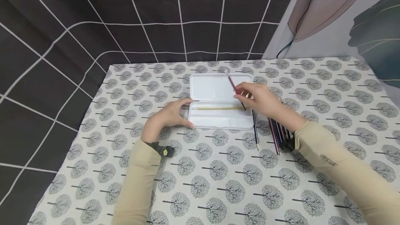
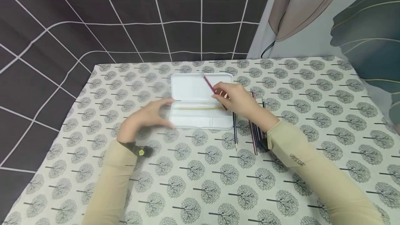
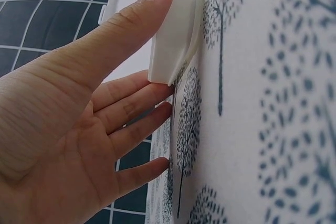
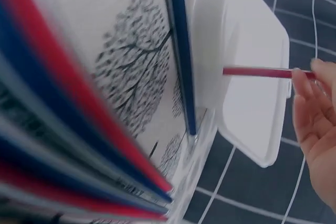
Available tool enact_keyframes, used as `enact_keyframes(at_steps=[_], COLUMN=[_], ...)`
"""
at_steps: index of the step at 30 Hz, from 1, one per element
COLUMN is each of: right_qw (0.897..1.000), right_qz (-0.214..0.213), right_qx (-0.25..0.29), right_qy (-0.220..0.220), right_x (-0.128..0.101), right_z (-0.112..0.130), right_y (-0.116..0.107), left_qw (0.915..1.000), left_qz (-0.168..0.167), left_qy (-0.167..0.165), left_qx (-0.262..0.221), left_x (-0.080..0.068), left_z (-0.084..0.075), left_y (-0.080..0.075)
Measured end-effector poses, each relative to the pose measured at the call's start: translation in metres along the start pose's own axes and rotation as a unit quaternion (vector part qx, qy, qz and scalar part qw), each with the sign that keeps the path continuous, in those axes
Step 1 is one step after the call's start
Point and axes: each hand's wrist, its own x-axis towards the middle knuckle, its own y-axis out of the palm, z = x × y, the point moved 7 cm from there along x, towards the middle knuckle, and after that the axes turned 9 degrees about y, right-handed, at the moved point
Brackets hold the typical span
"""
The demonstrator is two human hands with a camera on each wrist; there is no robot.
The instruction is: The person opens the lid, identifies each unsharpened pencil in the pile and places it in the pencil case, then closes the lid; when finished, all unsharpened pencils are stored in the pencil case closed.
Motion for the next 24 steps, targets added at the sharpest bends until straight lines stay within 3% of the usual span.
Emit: enact_keyframes(at_steps=[6,11,19,24], right_qw=[0.994,0.975,0.968,0.965], right_qz=[0.088,0.173,0.201,0.204], right_qx=[-0.071,-0.141,-0.149,-0.167], right_qy=[0.011,-0.001,0.013,-0.002], right_x=[0.019,0.027,0.036,0.037], right_z=[0.011,0.016,0.012,0.013], right_y=[0.029,0.057,0.065,0.066], left_qw=[0.9999,0.9999,0.9999,0.9998], left_qz=[-0.009,-0.006,0.004,0.006], left_qy=[-0.009,-0.007,-0.010,-0.014], left_qx=[-0.005,-0.012,0.013,0.015], left_x=[-0.002,-0.002,0.003,0.003], left_z=[0.004,0.004,0.003,0.003], left_y=[0.000,0.003,0.002,0.002])
